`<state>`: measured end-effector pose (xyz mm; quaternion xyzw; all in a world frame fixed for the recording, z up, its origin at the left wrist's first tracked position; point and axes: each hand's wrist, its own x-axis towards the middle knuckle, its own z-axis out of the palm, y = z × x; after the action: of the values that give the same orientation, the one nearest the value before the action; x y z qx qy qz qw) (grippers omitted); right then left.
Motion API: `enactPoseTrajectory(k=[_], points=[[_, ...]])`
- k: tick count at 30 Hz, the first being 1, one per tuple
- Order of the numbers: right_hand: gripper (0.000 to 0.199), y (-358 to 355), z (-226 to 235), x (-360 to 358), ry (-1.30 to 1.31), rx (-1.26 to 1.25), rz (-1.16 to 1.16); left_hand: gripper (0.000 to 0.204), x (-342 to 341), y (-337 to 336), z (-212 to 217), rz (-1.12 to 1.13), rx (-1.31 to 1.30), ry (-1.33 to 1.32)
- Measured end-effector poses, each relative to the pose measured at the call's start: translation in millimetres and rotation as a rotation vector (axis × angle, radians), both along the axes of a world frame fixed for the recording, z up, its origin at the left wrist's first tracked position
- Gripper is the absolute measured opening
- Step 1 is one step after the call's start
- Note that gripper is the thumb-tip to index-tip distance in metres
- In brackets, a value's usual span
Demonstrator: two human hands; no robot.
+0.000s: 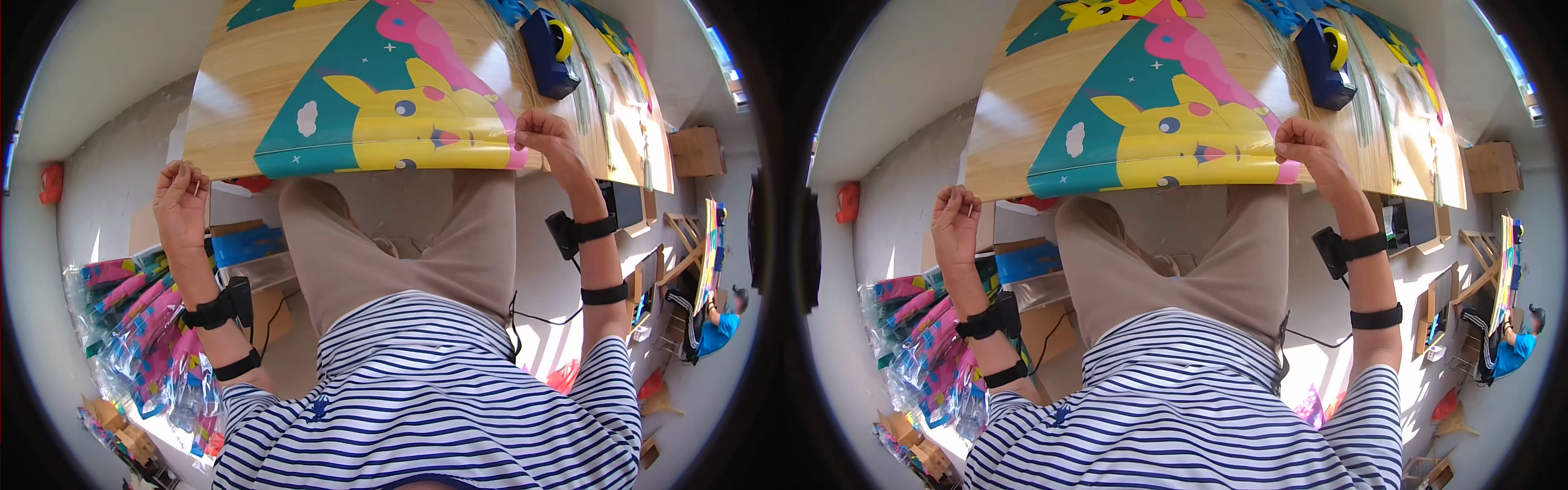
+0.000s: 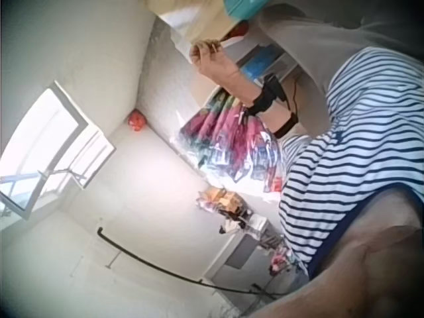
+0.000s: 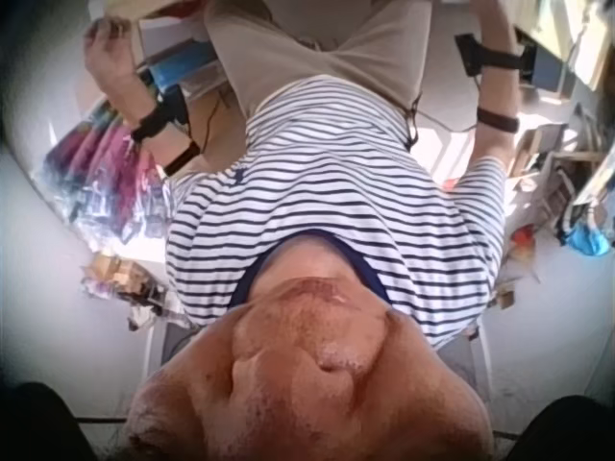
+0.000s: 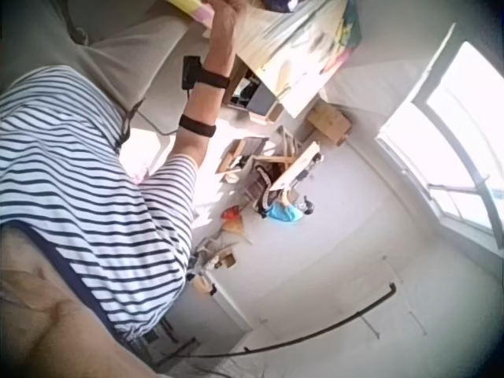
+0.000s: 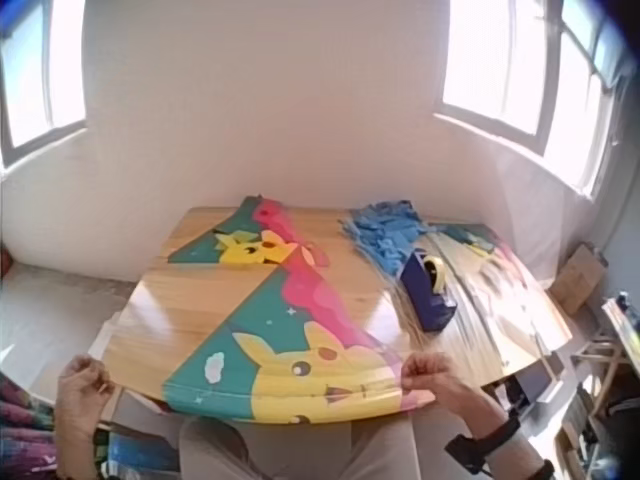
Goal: Assembling and packaging a plastic kite by inserting a rod and attaching string.
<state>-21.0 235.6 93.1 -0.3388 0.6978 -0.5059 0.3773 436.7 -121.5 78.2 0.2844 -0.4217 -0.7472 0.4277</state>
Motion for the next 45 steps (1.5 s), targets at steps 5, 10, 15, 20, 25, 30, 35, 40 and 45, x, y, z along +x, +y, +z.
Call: enactPoseTrajectory(k=[5,10,15,20,25,30,35,40,45], points=[[0.008,-8.8,-10.6,-8.0,-0.085,0.002,-0.057,0.013,-4.5,-4.8,-4.5,-0.011,0.017,-0.008],[0.019,-17.6,-12.2,-3.0,-0.084,0.039,-0.13,0.013,-12.1,-6.2,-12.7,0.063,0.055,-0.091],[0.027,-16.4,-30.1,-24.4,-0.049,0.066,-0.061,0.014,-25.7,-12.9,-34.9,0.1,0.056,-0.244],[0.026,-27.0,-31.1,-22.6,-0.033,0.09,-0.094,0.015,-42.5,-14.1,-48.1,0.197,0.107,-0.359],[0.025,-29.9,-40.3,-29.0,-0.004,0.132,-0.073,0.015,-50.0,-20.0,-55.9,0.203,0.093,-0.45],[0.026,-33.2,-45.8,-29.2,-0.022,0.133,-0.091,0.013,-51.5,-28.1,-63.3,0.154,0.053,-0.566],[0.025,-33.1,-41.5,-27.0,-0.045,0.114,-0.122,0.01,-59.9,-30.8,-66.9,0.159,0.029,-0.55],[0.025,-41.2,-43.9,-27.1,-0.099,0.094,-0.172,0.01,-61.3,-32.6,-64.0,0.141,0.09,-0.526],[0.025,-45.7,-46.3,-40.9,-0.11,0.092,-0.168,0.011,-80.7,-53.9,-54.8,0.083,0.142,-0.329]])
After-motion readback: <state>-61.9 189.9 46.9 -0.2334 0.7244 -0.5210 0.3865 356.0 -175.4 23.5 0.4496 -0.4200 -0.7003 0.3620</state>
